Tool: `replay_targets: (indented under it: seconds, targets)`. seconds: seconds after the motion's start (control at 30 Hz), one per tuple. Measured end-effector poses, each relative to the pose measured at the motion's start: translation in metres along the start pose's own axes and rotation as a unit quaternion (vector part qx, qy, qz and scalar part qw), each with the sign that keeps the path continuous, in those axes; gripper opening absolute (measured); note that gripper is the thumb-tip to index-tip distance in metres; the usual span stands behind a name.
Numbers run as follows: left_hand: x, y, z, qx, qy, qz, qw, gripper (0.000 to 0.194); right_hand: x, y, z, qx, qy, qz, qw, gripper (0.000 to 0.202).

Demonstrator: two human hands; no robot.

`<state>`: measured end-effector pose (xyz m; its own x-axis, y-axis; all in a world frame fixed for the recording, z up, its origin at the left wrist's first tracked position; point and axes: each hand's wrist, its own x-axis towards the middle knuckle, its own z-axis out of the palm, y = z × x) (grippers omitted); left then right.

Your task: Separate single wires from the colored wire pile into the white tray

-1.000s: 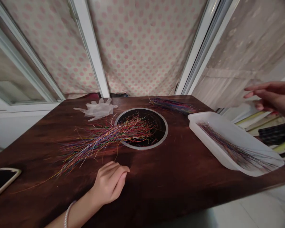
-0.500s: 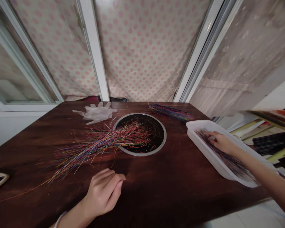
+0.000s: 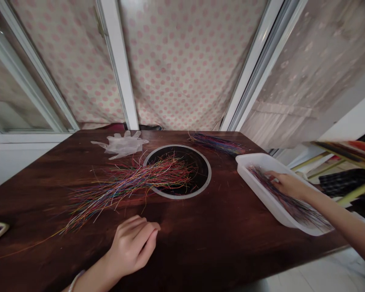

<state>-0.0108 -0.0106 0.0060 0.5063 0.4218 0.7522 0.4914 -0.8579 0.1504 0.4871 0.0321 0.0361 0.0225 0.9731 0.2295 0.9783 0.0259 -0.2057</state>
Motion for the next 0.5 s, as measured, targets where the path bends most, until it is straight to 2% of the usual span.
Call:
replay_targets:
  seconds: [0.07, 0.1, 0.23, 0.33, 0.43, 0.5]
  targets:
    - [0.0, 0.0, 0.0, 0.0, -0.001, 0.002, 1.0, 0.016, -0.003, 0.001, -0.001, -0.013, -0.089, -0.008, 0.996, 0.027]
    - [0.0, 0.001, 0.0, 0.0, -0.001, 0.004, 1.0, 0.016, -0.004, 0.002, 0.0, -0.016, -0.105, -0.008, 0.994, 0.026]
    - [0.001, 0.001, 0.001, 0.0, -0.003, 0.005, 1.0, 0.016, -0.005, 0.007, 0.0, -0.034, -0.071, -0.02, 0.997, 0.023]
    - [0.0, 0.001, 0.001, 0.002, -0.003, 0.004, 1.0, 0.016, -0.003, 0.004, -0.008, -0.084, -0.056, -0.016, 0.995, 0.03]
    - [-0.001, 0.001, 0.001, 0.006, -0.006, 0.004, 1.0, 0.016, -0.005, -0.017, -0.023, -0.147, -0.033, -0.014, 0.988, 0.037]
    - [-0.001, 0.001, 0.002, 0.006, -0.007, 0.006, 1.0, 0.016, -0.009, -0.044, -0.03, -0.149, -0.012, -0.053, 0.987, 0.037]
